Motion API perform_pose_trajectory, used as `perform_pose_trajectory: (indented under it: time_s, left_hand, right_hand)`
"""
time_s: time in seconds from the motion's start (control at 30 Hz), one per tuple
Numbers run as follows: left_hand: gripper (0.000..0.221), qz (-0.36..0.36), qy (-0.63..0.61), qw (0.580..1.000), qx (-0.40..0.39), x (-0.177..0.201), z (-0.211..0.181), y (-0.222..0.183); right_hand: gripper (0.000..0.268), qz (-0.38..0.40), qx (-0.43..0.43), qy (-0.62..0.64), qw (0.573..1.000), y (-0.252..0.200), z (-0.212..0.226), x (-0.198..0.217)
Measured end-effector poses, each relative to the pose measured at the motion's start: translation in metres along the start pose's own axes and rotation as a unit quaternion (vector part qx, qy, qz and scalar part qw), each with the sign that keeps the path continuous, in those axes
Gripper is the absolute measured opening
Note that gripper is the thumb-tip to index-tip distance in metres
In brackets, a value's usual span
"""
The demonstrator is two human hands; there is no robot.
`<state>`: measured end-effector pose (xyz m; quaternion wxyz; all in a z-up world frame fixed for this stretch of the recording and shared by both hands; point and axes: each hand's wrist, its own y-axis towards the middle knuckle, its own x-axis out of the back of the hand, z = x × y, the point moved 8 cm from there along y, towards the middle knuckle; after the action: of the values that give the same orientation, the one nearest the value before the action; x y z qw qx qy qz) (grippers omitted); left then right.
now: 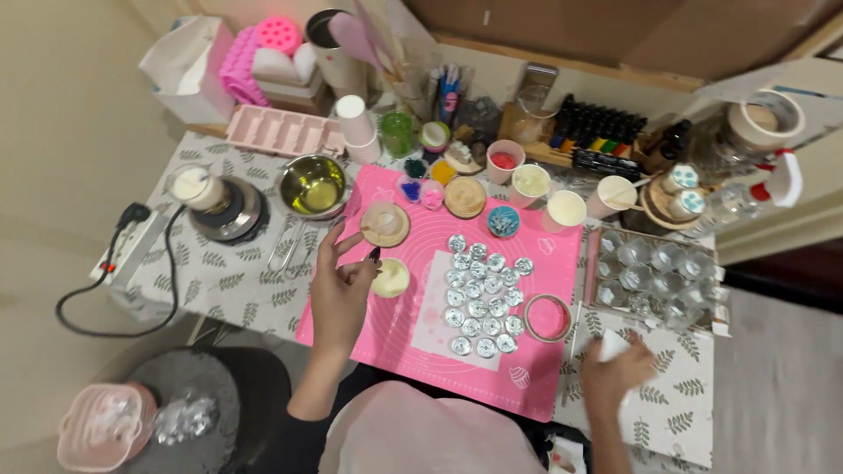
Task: Preparing tea light containers by cleaning them and securing wicks for candle making.
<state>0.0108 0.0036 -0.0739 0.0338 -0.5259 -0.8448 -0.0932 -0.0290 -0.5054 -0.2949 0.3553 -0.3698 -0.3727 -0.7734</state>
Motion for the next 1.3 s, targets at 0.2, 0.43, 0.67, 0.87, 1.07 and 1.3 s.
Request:
perform_pose_trajectory:
  time_s: [0.2, 0.43, 0.67, 0.87, 1.07, 1.3]
  left_hand:
    - [0.043, -0.041, -0.118, 0.984, 0.124, 0.034, 0.058, -0.027]
    - [0.034, -0.112, -0.002, 0.992, 0.053, 0.1, 0.027, -0.006]
    - [0.029, -0.042, 0.02, 0.987, 0.151, 0.138, 0.071, 0.044]
    - [0.046, 0.053, 0.085, 0.984, 0.148, 0.153, 0.074, 0.095]
    - [0.046, 0.137, 0.121, 0.976, 0.117, 0.156, 0.087, 0.112]
    - [0.075, 0.318, 0.119, 0.939, 0.056, 0.125, 0.09, 0.096]
  right_hand:
    - [0.039, 0.101, 0.178, 0.226, 0.952, -0.027, 0.179, -0.004]
    - [0.026, 0.369, 0.037, 0.272, 0.888, -0.049, 0.245, -0.033]
    - [0.025, 0.282, 0.024, 0.296, 0.912, -0.055, 0.276, -0.037]
    - [0.023, 0.245, -0.02, 0.231, 0.941, -0.062, 0.338, -0.04]
    - [0.033, 0.211, 0.094, 0.149, 0.962, -0.061, 0.391, -0.036]
    - [0.055, 0.268, 0.182, 0.08, 0.943, -0.091, 0.431, -0.032]
